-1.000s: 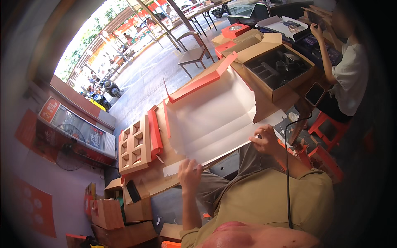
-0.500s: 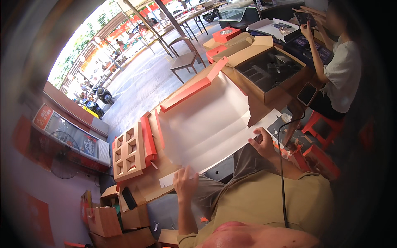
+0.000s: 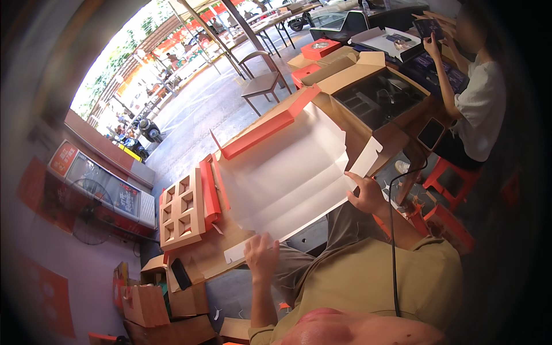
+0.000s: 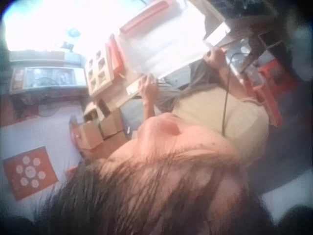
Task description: The person assembles cardboard gift boxes by folding and pressing the panels into shape, then places a wooden dividers insert into one of the boxes.
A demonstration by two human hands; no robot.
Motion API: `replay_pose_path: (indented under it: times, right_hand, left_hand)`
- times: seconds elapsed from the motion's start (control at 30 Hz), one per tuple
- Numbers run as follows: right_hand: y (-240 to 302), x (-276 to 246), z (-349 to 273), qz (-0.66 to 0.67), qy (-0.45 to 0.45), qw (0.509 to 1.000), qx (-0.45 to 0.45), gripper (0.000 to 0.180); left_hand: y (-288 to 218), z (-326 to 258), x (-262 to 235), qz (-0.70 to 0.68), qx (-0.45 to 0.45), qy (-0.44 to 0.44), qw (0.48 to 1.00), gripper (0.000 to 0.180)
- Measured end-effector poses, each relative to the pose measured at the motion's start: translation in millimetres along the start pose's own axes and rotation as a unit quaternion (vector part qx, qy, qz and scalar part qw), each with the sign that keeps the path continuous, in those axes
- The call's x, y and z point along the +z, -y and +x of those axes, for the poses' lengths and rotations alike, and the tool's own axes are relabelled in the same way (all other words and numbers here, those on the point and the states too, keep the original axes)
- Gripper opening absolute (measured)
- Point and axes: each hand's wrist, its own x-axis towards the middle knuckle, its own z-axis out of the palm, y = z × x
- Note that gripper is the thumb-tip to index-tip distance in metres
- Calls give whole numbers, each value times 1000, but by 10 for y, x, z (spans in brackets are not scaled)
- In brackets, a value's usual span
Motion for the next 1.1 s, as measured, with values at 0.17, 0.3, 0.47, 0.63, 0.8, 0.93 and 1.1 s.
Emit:
replay_pose_path:
  times: [0.17, 0.3, 0.47, 0.63, 0.8, 0.93, 1.1]
  right_hand:
    - [89, -85, -5, -105, 43, 993, 44, 52]
    - [87, -67, -101, -158, 44, 986, 35, 50]
    - [196, -167, -41, -199, 73, 977, -1, 49]
    - [324, -178, 95, -201, 92, 975, -17, 46]
    - [287, -130, 309, -109, 175, 958, -202, 67]
    - [182, 43, 379, -81, 207, 938, -265, 86]
    - [143, 162, 365, -111, 232, 924, -282, 103]
  left_hand:
    - [-32, 63, -94, -16, 2, 26, 1000, 36]
    - [-10, 52, -26, 1, 6, 23, 1000, 37]
    - [0, 3, 35, 14, 5, 12, 1000, 38]
    - [-31, -25, 71, 51, 12, 2, 999, 39]
    - [-213, -10, -120, 33, 8, 61, 998, 42]
    - [-283, 81, -278, 10, 4, 107, 994, 41]
    - [-128, 166, -230, -4, 69, 86, 994, 48]
